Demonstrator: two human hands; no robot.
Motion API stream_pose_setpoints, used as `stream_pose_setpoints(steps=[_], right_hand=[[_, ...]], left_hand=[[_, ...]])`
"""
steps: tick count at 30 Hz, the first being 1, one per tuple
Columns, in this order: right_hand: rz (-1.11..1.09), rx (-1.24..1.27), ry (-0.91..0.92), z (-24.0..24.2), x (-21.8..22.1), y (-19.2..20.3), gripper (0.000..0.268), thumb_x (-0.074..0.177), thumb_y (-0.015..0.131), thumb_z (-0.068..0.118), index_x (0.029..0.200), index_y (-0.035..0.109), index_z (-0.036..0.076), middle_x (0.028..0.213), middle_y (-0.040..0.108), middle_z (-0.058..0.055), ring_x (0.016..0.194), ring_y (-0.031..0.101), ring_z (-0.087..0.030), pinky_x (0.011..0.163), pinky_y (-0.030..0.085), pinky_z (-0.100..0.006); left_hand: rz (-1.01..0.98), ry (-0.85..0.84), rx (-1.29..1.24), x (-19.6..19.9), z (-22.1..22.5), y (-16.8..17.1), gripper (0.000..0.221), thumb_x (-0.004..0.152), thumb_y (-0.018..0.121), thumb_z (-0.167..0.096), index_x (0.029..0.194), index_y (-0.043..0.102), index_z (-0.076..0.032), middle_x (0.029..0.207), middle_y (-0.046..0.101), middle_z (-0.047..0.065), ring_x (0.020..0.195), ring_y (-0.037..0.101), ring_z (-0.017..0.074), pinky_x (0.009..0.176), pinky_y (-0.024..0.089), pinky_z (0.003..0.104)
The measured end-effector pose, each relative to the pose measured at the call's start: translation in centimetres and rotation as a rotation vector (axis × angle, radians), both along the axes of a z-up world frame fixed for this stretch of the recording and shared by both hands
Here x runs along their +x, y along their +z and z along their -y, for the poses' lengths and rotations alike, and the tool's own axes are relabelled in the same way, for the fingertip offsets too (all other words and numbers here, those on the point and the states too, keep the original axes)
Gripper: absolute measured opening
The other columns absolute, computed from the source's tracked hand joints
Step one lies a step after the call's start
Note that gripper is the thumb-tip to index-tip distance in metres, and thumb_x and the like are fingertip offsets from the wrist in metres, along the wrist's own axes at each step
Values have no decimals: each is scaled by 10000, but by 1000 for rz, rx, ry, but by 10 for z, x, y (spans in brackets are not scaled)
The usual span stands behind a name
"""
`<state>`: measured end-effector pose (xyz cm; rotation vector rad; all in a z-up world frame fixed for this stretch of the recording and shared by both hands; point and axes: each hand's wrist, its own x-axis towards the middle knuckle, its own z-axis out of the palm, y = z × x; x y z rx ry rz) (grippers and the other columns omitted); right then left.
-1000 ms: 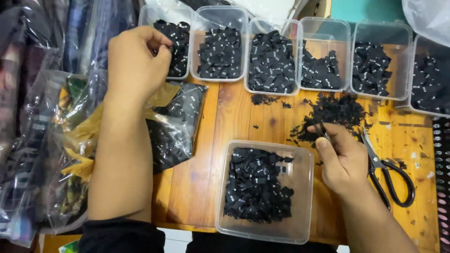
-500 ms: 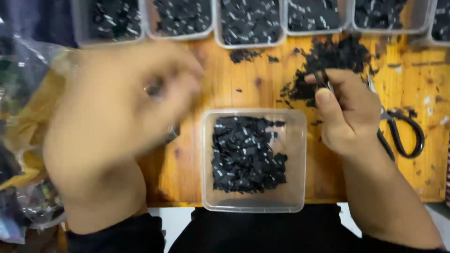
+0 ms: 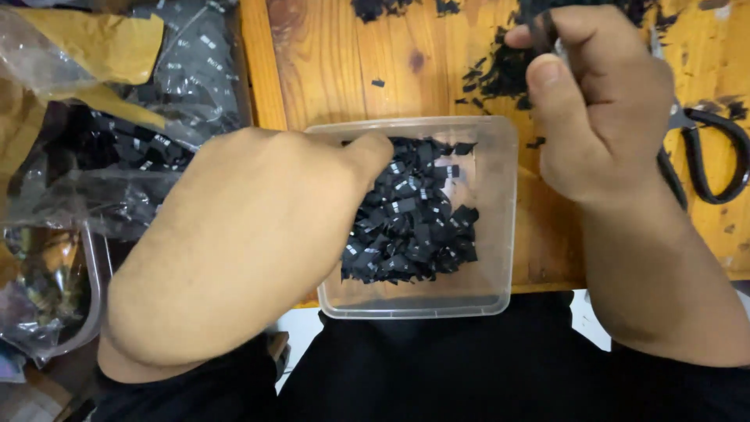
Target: The person is using small nippers to trim excess threads or material from small black garment labels and then sorting them into plastic containers.
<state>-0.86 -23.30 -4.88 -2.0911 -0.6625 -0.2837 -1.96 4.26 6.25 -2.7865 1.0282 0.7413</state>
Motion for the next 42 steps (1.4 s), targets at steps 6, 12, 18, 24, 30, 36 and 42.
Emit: stream_pose_setpoints(steps=[6,12,18,24,30,36,42], right_hand=[[-7,12,51,-7,2,2,391,1246,407,149,1300,568,-204,1022,546,-247,1044,624,-382,1122,592,-531],[-44,-8,-8,-7,2,-2,353,1241,433,133,1310,613,-164,929,528,-153,872,535,-266,984,526,-454],[-19,-63,10,-5,-2,1,373,1242,435,95,1337,645,-198,1067,626,-225,941,583,-318,863,459,-425],[-96,-62,-52,-9,-3,7,316,1208,467,133,1296,653,-107,1085,639,-149,911,583,-249,821,434,-364],[-77,-73,-17,-8,-4,5,314,1205,452,142,1296,628,-102,1100,650,-150,901,579,-252,797,424,-371],[-113,-97,-47,-10,-10,8,287,1176,487,173,1257,635,-59,838,527,-43,718,473,-181,697,368,-348],[-153,-93,-48,-8,-9,16,268,1148,496,185,1252,628,-23,839,541,-19,708,499,-164,684,379,-325]], left_hand=[[46,-54,-76,-4,1,-9,271,716,609,51,847,578,-184,567,543,-16,439,585,264,336,453,438],[45,-21,-63,-4,18,-29,166,842,617,-12,865,622,-176,582,624,3,480,649,278,372,525,465],[304,-111,-267,-16,27,-49,168,796,704,-72,757,659,-229,568,598,-30,469,617,246,370,468,419],[174,-209,-232,-11,42,-61,261,793,677,-59,989,710,-226,563,646,-47,483,665,245,391,477,400],[109,-223,-156,-7,46,-71,188,841,646,-63,997,691,-158,594,687,-23,518,692,253,407,511,408],[145,-227,-184,-6,50,-78,130,842,671,-78,886,688,-199,599,673,-37,509,675,236,400,501,395],[225,-148,-320,-1,48,-72,60,867,631,-94,878,657,-148,602,643,5,484,647,282,368,482,435]])
